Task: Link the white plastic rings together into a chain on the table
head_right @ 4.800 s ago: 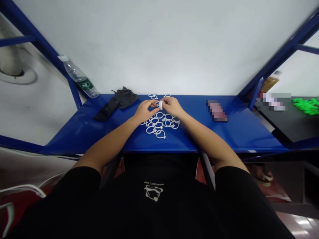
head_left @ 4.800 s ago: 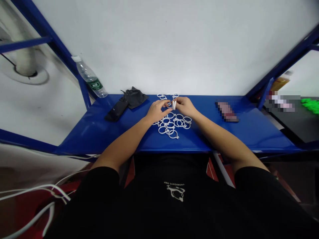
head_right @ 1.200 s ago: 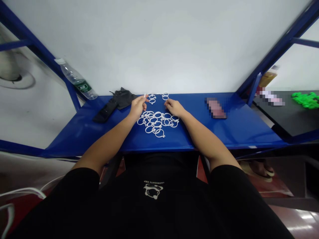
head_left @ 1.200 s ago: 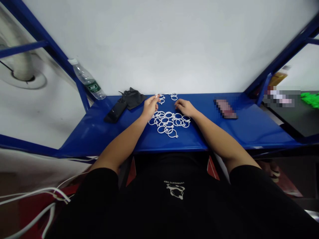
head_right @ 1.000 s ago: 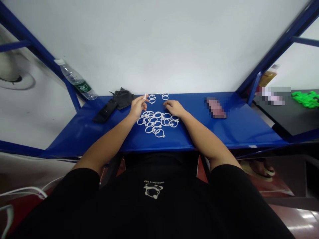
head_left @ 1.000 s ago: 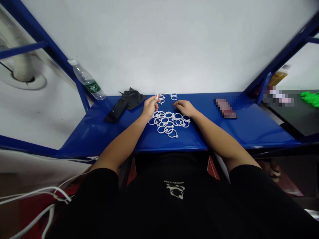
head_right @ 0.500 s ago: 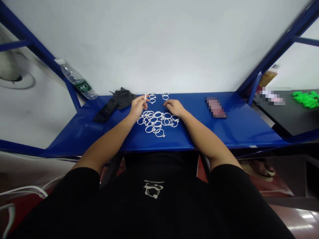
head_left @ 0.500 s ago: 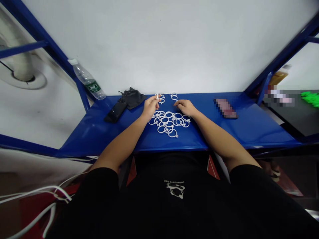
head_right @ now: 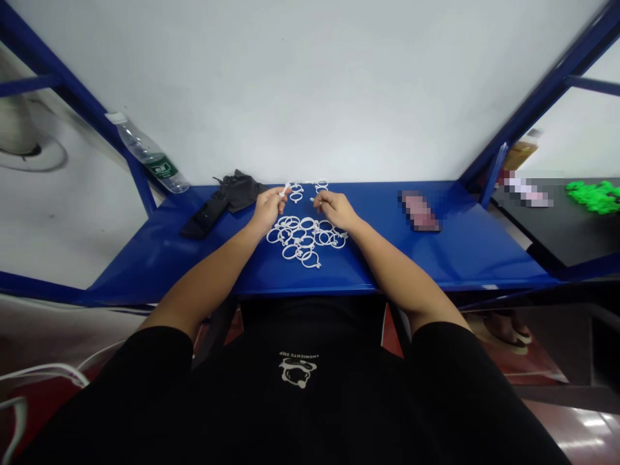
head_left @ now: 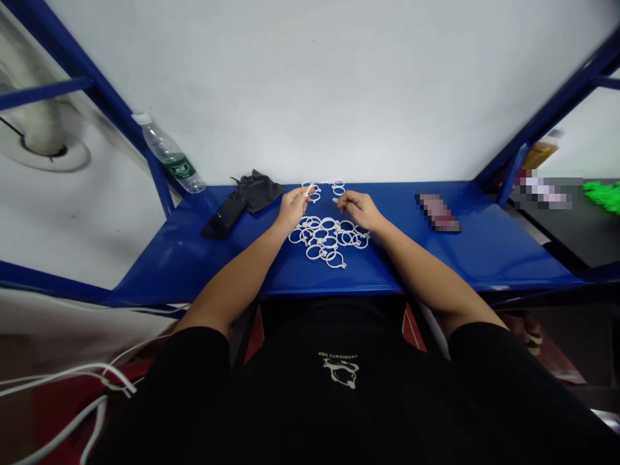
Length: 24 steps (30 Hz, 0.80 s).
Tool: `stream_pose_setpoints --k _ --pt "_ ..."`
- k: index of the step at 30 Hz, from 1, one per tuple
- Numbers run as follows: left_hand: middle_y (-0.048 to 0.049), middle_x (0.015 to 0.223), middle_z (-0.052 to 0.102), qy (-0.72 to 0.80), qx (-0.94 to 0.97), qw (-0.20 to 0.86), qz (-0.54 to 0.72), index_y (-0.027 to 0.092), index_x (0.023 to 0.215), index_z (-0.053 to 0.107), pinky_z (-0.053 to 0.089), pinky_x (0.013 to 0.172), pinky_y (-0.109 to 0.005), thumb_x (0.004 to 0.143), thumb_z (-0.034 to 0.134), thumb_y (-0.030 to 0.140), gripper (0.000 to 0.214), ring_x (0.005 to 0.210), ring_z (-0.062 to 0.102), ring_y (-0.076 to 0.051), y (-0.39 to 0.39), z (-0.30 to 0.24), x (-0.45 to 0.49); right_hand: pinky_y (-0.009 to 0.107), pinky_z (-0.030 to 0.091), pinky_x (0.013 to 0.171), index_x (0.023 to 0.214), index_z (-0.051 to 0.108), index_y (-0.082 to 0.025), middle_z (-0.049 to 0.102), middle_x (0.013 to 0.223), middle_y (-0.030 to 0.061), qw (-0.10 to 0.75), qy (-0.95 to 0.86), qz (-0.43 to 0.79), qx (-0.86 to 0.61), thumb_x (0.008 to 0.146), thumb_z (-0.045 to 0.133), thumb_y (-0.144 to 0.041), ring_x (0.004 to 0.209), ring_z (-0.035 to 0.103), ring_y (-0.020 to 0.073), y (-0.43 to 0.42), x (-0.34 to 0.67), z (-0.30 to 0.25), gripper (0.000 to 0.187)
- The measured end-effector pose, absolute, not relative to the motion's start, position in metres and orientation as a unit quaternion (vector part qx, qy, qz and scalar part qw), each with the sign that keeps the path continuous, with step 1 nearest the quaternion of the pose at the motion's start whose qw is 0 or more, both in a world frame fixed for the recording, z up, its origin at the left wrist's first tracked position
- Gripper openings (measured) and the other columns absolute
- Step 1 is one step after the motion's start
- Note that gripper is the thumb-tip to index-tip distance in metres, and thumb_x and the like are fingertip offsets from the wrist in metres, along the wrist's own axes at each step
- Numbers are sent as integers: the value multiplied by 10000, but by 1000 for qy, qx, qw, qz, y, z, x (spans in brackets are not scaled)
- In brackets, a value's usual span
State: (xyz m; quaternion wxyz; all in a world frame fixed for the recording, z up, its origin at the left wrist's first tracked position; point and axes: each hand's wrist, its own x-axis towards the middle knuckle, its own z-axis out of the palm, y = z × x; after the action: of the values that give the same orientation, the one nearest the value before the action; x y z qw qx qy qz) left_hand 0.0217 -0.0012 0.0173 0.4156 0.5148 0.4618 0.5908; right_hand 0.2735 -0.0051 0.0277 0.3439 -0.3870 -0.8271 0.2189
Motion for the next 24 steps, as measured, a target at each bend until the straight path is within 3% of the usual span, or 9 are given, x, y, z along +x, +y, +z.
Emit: stream_pose_setpoints --k 4,8,11,13,17,20,24 --pt "-7 732 675 456 522 418 587 167 912 812 330 476 -232 918 669 211 149 488 433 -82 -2 16 24 342 579 825 1442 658 -188 879 1176 91 303 -859 232 -342 899 533 -220 833 735 220 -22 272 36 558" --pt "0 728 664 447 531 423 582 174 909 821 326 488 -214 907 680 212 146 500 430 -78 -2 14 24 354 578 822 1471 684 -201 870 1197 85 306 -858 185 -368 974 574 -313 751 694 200 -16 276 38 522" --pt "20 665 611 450 543 424 569 178 890 834 336 497 -211 885 655 187 179 501 438 -86 -3 12 22 404 606 936 1446 722 -186 856 1247 120 334 -825 142 -433 1039 545 -359 881 751 248 12 279 33 477" --pt "9 691 654 453 571 408 549 179 931 862 370 514 -216 870 630 163 241 524 475 -98 -5 12 20 460 616 1037 1470 718 -158 837 1336 161 311 -820 131 -462 1034 552 -331 1060 779 308 38 279 28 498" --pt "-64 1035 835 427 698 318 479 195 966 898 532 688 -250 802 635 77 332 755 658 -138 -14 12 20 561 553 1241 1588 666 -119 674 1639 246 208 -832 102 -504 1019 653 -345 1442 682 417 84 272 17 612" --pt "-82 1207 839 398 778 273 402 211 951 901 573 761 -303 766 667 37 345 784 662 -144 -22 13 23 575 529 1286 1714 564 -144 547 1765 251 155 -827 101 -530 1046 691 -468 1514 643 448 105 263 11 753" --pt "-79 1136 828 387 805 247 376 227 991 902 585 807 -350 845 715 64 288 765 649 -156 -27 14 24 566 557 1254 1738 550 -222 568 1728 244 131 -826 99 -539 1049 700 -662 1443 698 453 122 249 8 831"
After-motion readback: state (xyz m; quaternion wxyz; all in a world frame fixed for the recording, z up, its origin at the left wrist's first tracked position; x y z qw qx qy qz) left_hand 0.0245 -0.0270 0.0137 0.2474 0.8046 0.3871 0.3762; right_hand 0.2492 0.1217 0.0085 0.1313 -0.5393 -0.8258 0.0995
